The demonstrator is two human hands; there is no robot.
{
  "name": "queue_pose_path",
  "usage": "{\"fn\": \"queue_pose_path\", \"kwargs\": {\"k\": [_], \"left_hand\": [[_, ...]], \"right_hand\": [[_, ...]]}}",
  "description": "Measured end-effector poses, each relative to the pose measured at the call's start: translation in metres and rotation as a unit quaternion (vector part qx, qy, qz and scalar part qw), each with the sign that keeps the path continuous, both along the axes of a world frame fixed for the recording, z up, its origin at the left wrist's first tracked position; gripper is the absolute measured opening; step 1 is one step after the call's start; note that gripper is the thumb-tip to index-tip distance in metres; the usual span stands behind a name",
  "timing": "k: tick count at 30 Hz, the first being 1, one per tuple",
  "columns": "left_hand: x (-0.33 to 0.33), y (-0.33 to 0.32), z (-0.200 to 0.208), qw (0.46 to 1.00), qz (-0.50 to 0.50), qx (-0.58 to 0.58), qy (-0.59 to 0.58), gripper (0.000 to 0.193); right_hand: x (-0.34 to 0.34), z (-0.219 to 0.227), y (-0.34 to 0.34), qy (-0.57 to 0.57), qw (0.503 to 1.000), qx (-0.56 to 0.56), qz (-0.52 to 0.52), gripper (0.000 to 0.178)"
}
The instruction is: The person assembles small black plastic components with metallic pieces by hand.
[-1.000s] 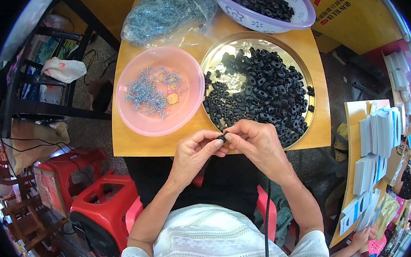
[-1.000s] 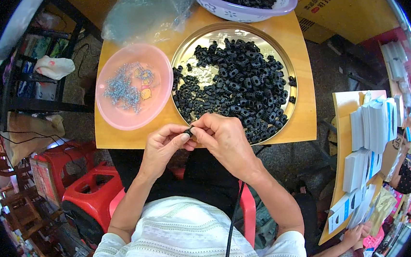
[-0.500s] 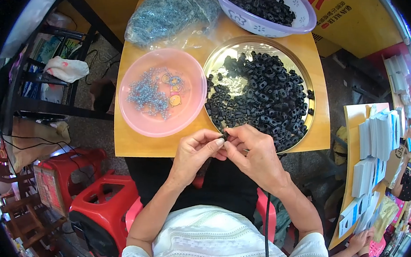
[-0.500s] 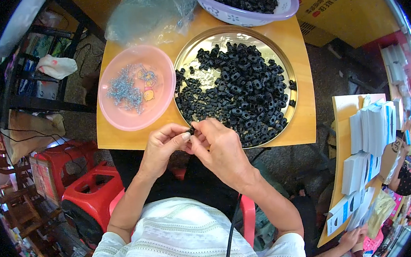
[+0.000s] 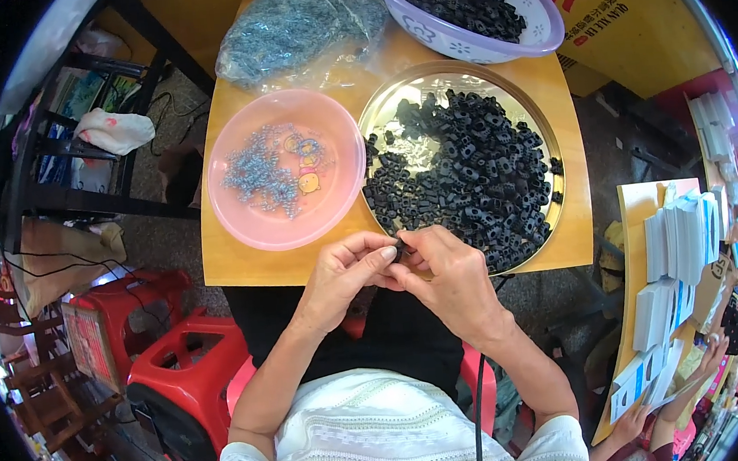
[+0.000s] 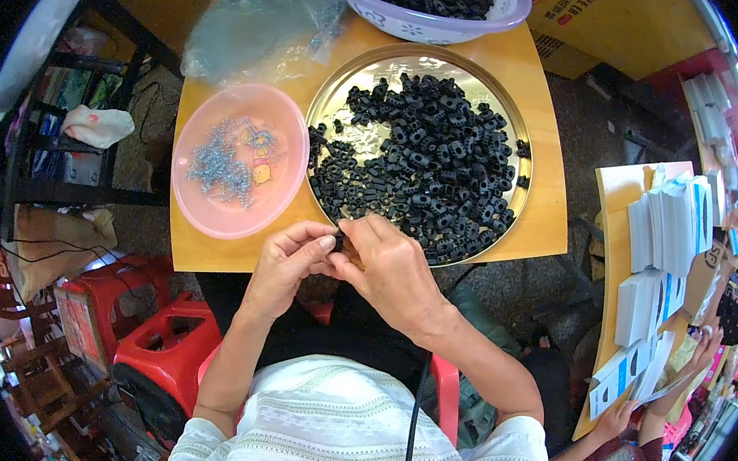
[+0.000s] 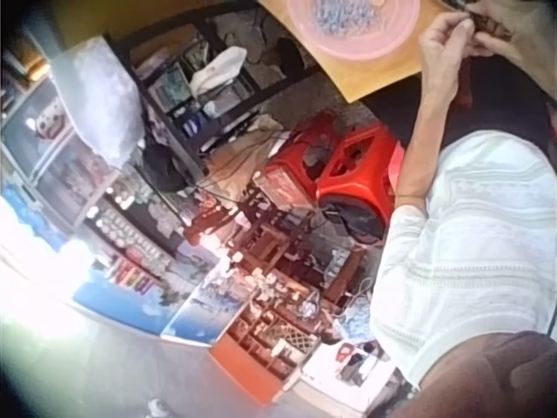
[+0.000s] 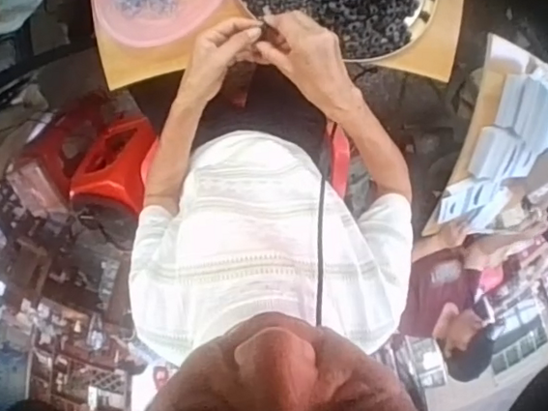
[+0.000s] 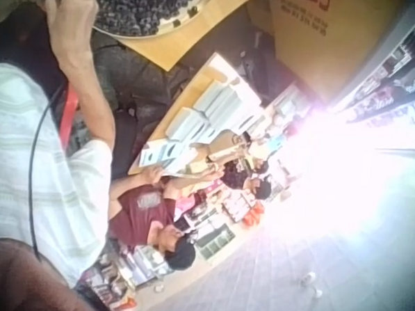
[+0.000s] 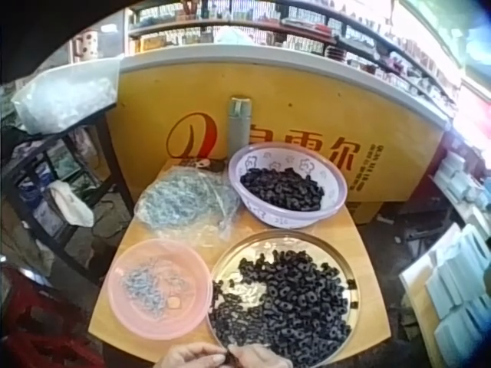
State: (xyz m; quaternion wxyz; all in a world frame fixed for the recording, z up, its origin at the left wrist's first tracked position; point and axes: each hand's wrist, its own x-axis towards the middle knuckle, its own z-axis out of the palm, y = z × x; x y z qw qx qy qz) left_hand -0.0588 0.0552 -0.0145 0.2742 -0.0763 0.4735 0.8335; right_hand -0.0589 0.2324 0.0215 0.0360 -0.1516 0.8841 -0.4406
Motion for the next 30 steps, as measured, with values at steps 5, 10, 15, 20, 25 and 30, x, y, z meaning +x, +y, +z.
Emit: {"fn": "queue_pose_path", "kwargs": {"k": [5, 10, 15, 20, 25, 30], "left_hand": [[0.002, 0.001, -0.002, 1.000, 0.001, -0.006, 0.015, 0.019], [0.006, 0.002, -0.007, 0.999, -0.006, -0.015, 0.038, 0.020], [0.009, 0.003, -0.007, 0.998, 0.005, -0.034, 0.044, 0.020], [0.009, 0.002, -0.008, 0.998, -0.003, -0.038, 0.049, 0.020], [0.009, 0.002, -0.009, 0.997, -0.016, -0.051, 0.055, 0.020], [0.009, 0.003, -0.010, 0.997, -0.019, -0.044, 0.058, 0.021]], "right_hand": [[-0.003, 0.005, 0.004, -0.025, 0.999, -0.043, 0.007, 0.027], [-0.017, 0.017, 0.014, -0.130, 0.986, -0.109, 0.002, 0.015], [-0.019, 0.018, 0.016, -0.142, 0.985, -0.095, -0.006, 0.014], [-0.019, 0.019, 0.017, -0.176, 0.978, -0.108, -0.001, 0.013], [-0.019, 0.016, 0.015, -0.109, 0.991, -0.072, 0.021, 0.012], [-0.015, 0.012, 0.010, -0.053, 0.998, -0.006, 0.034, 0.009]]}}
